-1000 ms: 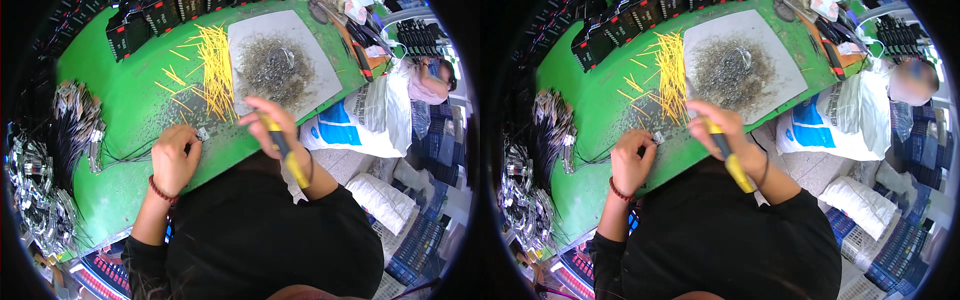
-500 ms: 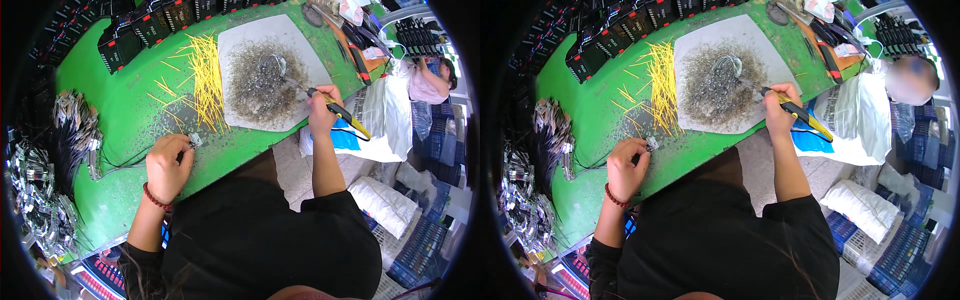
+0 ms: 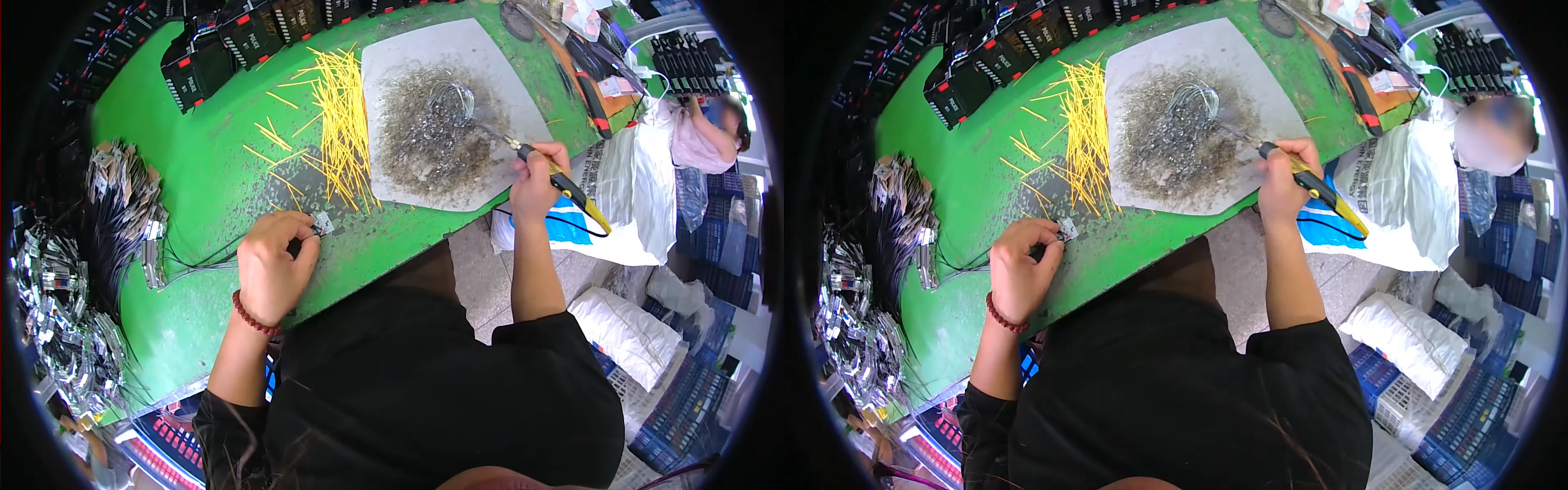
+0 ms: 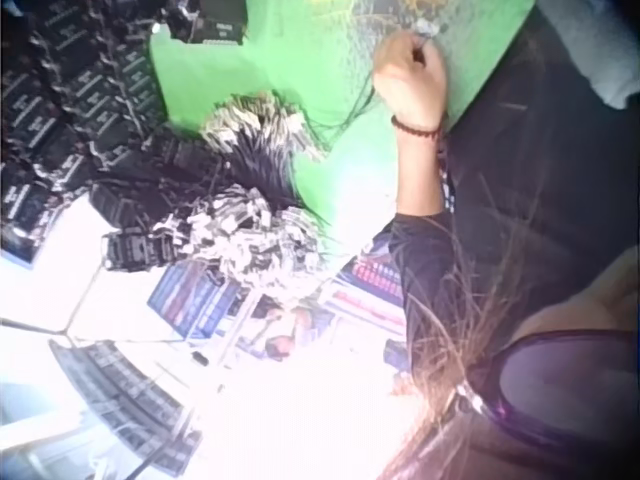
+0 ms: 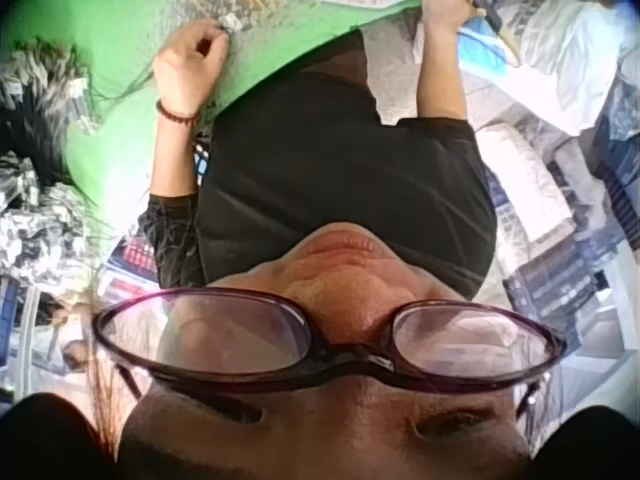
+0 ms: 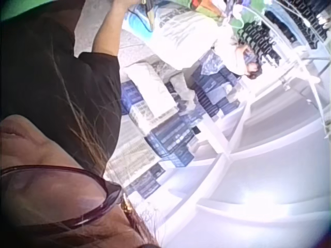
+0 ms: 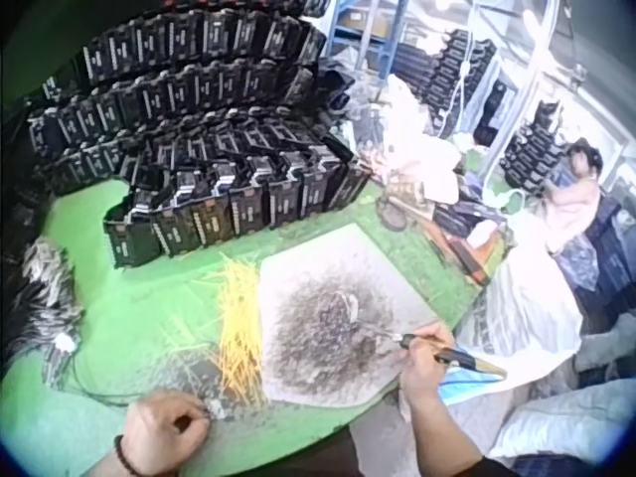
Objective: The person solders electrical wires to a circuit board with a soldering iron, then assembles the completed component into a plastic toy housing.
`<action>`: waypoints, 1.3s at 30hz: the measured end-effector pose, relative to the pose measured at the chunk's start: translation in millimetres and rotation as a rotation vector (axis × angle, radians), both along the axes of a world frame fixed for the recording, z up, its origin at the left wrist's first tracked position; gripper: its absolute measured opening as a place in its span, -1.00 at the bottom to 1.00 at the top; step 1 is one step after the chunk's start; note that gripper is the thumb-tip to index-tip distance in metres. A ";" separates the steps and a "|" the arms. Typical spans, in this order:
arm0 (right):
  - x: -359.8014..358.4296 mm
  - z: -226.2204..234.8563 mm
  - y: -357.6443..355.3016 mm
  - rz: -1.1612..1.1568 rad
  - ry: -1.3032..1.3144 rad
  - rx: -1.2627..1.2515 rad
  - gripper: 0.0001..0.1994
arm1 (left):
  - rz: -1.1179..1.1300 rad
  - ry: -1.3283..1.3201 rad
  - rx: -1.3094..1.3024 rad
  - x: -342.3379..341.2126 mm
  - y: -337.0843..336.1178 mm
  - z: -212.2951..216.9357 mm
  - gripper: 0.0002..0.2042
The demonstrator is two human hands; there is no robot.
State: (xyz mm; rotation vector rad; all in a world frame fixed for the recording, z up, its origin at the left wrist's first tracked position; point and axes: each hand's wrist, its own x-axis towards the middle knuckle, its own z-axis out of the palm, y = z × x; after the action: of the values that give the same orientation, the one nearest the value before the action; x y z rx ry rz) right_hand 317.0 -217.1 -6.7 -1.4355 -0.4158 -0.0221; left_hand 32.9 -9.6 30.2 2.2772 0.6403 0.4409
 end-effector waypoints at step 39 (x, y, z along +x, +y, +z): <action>-128.0 -6.0 35.4 0.674 -0.024 -0.151 -0.80 | -0.037 0.010 0.090 5.7 8.5 -9.2 -0.95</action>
State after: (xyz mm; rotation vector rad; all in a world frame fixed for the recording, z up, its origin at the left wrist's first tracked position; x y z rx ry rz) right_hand 189.0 -181.8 -12.6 -1.3807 -0.9184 0.5448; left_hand 38.7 -1.1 21.0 2.3734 0.5933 0.4484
